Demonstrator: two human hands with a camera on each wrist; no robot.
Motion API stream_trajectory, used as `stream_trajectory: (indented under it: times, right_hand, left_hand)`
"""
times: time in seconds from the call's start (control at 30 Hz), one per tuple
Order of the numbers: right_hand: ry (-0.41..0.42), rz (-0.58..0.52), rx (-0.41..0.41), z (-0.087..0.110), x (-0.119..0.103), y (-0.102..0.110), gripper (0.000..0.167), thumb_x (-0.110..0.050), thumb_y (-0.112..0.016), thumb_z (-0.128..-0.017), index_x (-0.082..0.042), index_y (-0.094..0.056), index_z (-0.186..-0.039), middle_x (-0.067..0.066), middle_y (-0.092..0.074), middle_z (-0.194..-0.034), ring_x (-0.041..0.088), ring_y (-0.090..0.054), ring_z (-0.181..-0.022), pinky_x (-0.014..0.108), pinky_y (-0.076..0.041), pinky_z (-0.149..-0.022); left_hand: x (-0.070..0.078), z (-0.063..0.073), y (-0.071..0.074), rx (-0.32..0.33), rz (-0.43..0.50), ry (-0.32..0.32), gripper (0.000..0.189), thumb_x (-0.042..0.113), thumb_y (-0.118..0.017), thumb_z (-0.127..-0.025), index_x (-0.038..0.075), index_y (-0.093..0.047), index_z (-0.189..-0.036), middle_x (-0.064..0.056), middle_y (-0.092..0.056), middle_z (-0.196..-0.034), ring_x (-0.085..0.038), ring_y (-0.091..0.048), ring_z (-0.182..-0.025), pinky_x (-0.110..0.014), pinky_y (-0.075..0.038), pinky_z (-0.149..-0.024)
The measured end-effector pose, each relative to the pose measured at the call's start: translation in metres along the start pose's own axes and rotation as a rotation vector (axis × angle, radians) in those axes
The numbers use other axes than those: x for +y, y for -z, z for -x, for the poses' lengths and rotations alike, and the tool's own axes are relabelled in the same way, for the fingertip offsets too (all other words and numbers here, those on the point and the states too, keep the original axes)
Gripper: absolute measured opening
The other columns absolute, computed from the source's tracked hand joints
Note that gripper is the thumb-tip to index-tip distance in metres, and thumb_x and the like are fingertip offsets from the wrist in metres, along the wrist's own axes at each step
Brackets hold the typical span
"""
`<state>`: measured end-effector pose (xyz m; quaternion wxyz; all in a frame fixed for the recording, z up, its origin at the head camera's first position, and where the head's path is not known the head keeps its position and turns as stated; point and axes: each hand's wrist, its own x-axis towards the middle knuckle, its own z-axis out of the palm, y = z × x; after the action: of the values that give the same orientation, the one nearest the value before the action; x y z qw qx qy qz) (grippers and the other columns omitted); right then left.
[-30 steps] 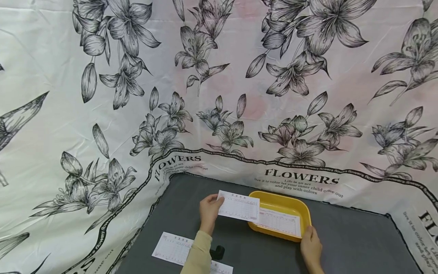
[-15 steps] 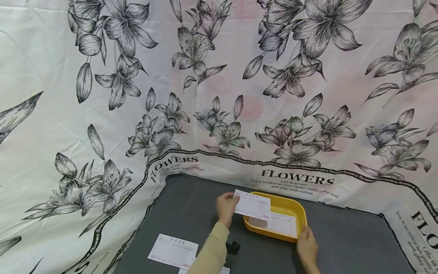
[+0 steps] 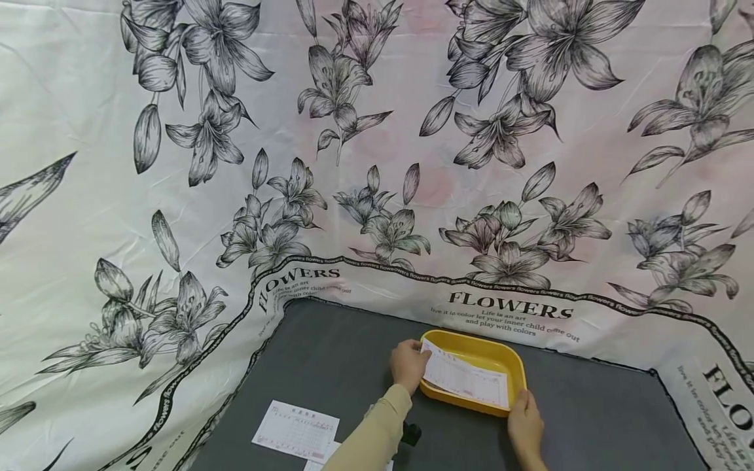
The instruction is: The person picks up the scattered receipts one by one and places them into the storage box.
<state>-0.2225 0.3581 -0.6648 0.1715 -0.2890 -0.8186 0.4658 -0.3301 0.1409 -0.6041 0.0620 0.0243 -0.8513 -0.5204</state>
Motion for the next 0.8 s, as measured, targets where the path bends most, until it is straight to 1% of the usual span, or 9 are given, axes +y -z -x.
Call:
stream_trajectory:
  times: [0.07,0.13,0.2,0.3,0.4,0.53,0.67,0.73,0.8]
  right_hand:
    - [-0.007,-0.003,-0.005,0.001,0.000,0.000,0.065,-0.035,-0.016,-0.116,0.014,-0.041,-0.150,0.045,-0.042,-0.149,0.063,-0.040,-0.139,0.073,-0.032,-0.117]
    - [-0.007,-0.002,-0.002,0.001,0.001,-0.001,0.064,-0.035,-0.016,-0.116,0.014,-0.042,-0.150,0.045,-0.043,-0.149,0.064,-0.041,-0.138,0.073,-0.033,-0.116]
    - [0.002,-0.005,0.009,0.002,0.002,-0.001,0.062,-0.034,-0.017,-0.116,0.013,-0.045,-0.147,0.045,-0.046,-0.146,0.064,-0.043,-0.135,0.073,-0.035,-0.114]
    - [0.021,-0.007,0.032,0.004,0.003,-0.001,0.058,-0.031,-0.019,-0.116,0.013,-0.048,-0.143,0.045,-0.049,-0.142,0.064,-0.046,-0.131,0.074,-0.038,-0.110]
    - [0.020,-0.008,0.031,0.004,0.003,-0.001,0.059,-0.031,-0.019,-0.117,0.013,-0.047,-0.144,0.045,-0.049,-0.142,0.064,-0.046,-0.131,0.074,-0.038,-0.110]
    - [0.016,-0.001,0.021,0.003,0.003,-0.001,0.060,-0.032,-0.019,-0.117,0.013,-0.046,-0.146,0.045,-0.048,-0.144,0.064,-0.046,-0.132,0.074,-0.037,-0.111]
    - [0.047,-0.008,0.051,0.004,0.005,-0.001,0.056,-0.029,-0.021,-0.116,0.013,-0.051,-0.139,0.045,-0.052,-0.138,0.065,-0.049,-0.127,0.075,-0.040,-0.105]
    - [0.064,-0.014,0.064,0.003,0.006,-0.001,0.055,-0.028,-0.022,-0.116,0.013,-0.052,-0.137,0.045,-0.053,-0.137,0.066,-0.049,-0.126,0.075,-0.040,-0.104]
    - [0.076,-0.019,0.072,0.003,0.006,-0.001,0.054,-0.027,-0.023,-0.116,0.012,-0.053,-0.136,0.045,-0.053,-0.136,0.066,-0.049,-0.126,0.075,-0.040,-0.104]
  left_hand:
    - [-0.002,0.001,-0.003,-0.004,-0.071,-0.042,0.018,0.016,-0.084,-0.092,0.003,-0.082,-0.104,-0.004,-0.078,-0.085,-0.016,-0.071,-0.075,-0.039,-0.061,-0.077]
    - [-0.005,0.001,-0.007,-0.002,-0.142,-0.087,0.018,0.018,-0.084,-0.092,0.005,-0.083,-0.104,-0.003,-0.079,-0.087,-0.020,-0.071,-0.081,-0.043,-0.057,-0.083]
    - [-0.007,0.002,-0.011,-0.005,-0.216,-0.126,0.017,0.019,-0.085,-0.091,0.006,-0.084,-0.103,-0.003,-0.080,-0.089,-0.024,-0.070,-0.086,-0.045,-0.053,-0.084]
    - [-0.008,0.003,-0.017,-0.017,-0.318,-0.175,0.016,0.020,-0.086,-0.090,0.009,-0.086,-0.102,-0.002,-0.080,-0.090,-0.027,-0.067,-0.088,-0.042,-0.050,-0.080]
    - [-0.005,0.005,-0.019,-0.030,-0.398,-0.212,0.019,0.022,-0.087,-0.089,0.009,-0.086,-0.104,-0.003,-0.081,-0.095,-0.028,-0.065,-0.091,-0.040,-0.050,-0.079]
    - [-0.003,0.005,-0.020,-0.031,-0.395,-0.230,0.024,0.024,-0.088,-0.089,0.006,-0.085,-0.103,-0.007,-0.080,-0.097,-0.029,-0.062,-0.094,-0.040,-0.049,-0.080]
    - [-0.005,0.004,-0.021,-0.014,-0.318,-0.235,0.022,0.022,-0.088,-0.089,0.003,-0.084,-0.099,-0.010,-0.078,-0.093,-0.029,-0.058,-0.093,-0.043,-0.049,-0.080]
    - [-0.006,0.004,-0.020,-0.015,-0.288,-0.240,0.023,0.022,-0.087,-0.090,0.004,-0.084,-0.104,-0.010,-0.079,-0.096,-0.029,-0.058,-0.094,-0.044,-0.049,-0.081]
    - [-0.008,0.005,-0.020,-0.017,-0.252,-0.246,0.030,0.021,-0.087,-0.090,0.006,-0.082,-0.116,-0.010,-0.080,-0.105,-0.029,-0.058,-0.097,-0.044,-0.050,-0.084]
